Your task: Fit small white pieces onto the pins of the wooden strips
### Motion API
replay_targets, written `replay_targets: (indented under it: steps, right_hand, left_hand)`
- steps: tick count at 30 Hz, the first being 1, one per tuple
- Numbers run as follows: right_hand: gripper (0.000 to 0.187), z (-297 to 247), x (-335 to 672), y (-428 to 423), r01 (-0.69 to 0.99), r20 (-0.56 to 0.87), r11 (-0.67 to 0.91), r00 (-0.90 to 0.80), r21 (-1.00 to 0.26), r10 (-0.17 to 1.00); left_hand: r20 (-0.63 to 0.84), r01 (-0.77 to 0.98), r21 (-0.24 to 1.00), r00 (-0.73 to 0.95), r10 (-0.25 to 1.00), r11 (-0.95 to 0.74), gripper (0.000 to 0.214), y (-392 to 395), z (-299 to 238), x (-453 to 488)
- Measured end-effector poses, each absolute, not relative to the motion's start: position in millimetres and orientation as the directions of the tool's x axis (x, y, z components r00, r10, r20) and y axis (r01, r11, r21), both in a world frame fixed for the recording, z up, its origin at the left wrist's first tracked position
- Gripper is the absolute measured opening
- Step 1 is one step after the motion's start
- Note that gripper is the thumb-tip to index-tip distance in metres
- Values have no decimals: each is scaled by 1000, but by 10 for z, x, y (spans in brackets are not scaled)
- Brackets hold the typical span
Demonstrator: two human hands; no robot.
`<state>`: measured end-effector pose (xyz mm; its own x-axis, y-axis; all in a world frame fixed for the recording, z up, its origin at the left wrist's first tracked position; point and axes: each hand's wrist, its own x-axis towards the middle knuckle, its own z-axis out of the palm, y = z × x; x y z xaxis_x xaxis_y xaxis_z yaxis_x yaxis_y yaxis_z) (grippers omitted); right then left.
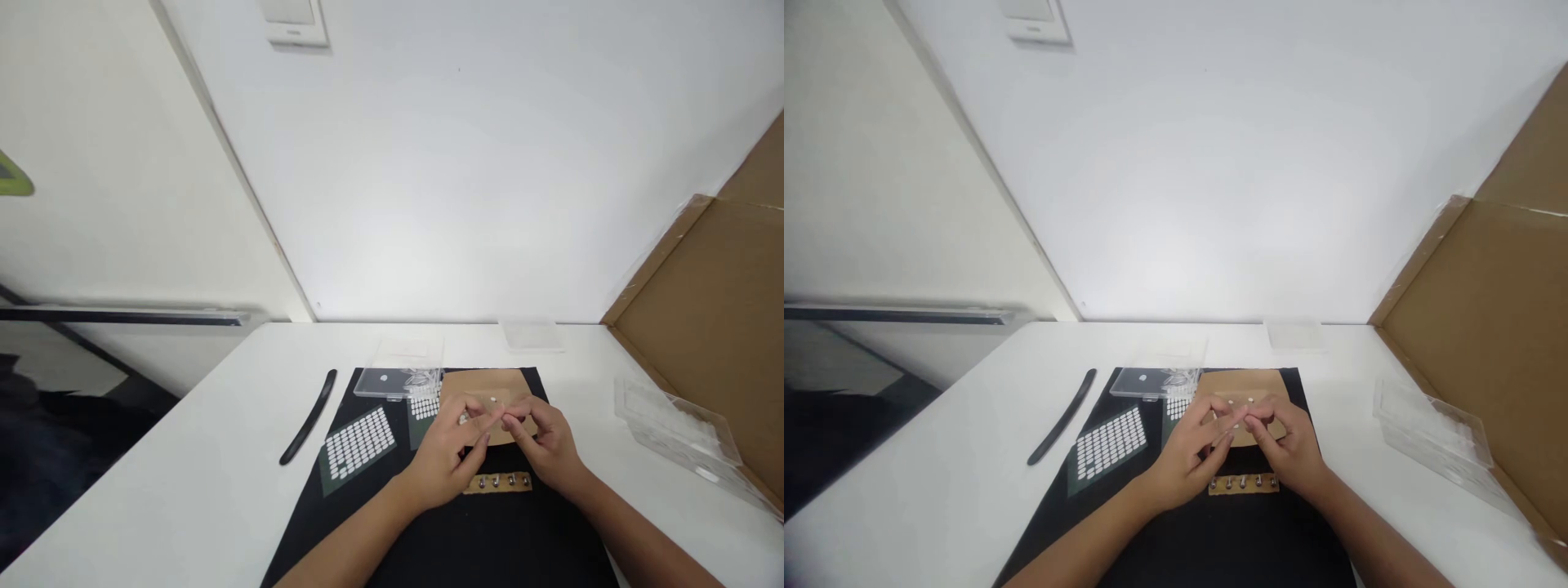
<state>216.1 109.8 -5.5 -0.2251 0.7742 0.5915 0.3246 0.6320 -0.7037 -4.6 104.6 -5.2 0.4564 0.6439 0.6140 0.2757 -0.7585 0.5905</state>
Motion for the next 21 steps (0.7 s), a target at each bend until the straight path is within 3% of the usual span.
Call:
replay_targets:
  steps: [12,21]
  right_hand:
    - [12,-57,2147,1091,377,612,632,-189,-677,768]
    - [10,-87,2170,1105,397,658,677,-208,-619,724]
  left_hand:
    - [645,277,508,506,573,-816,70,1035,-30,-31]
    - [611,287,516,537,582,-807,75,1018,-64,-29]
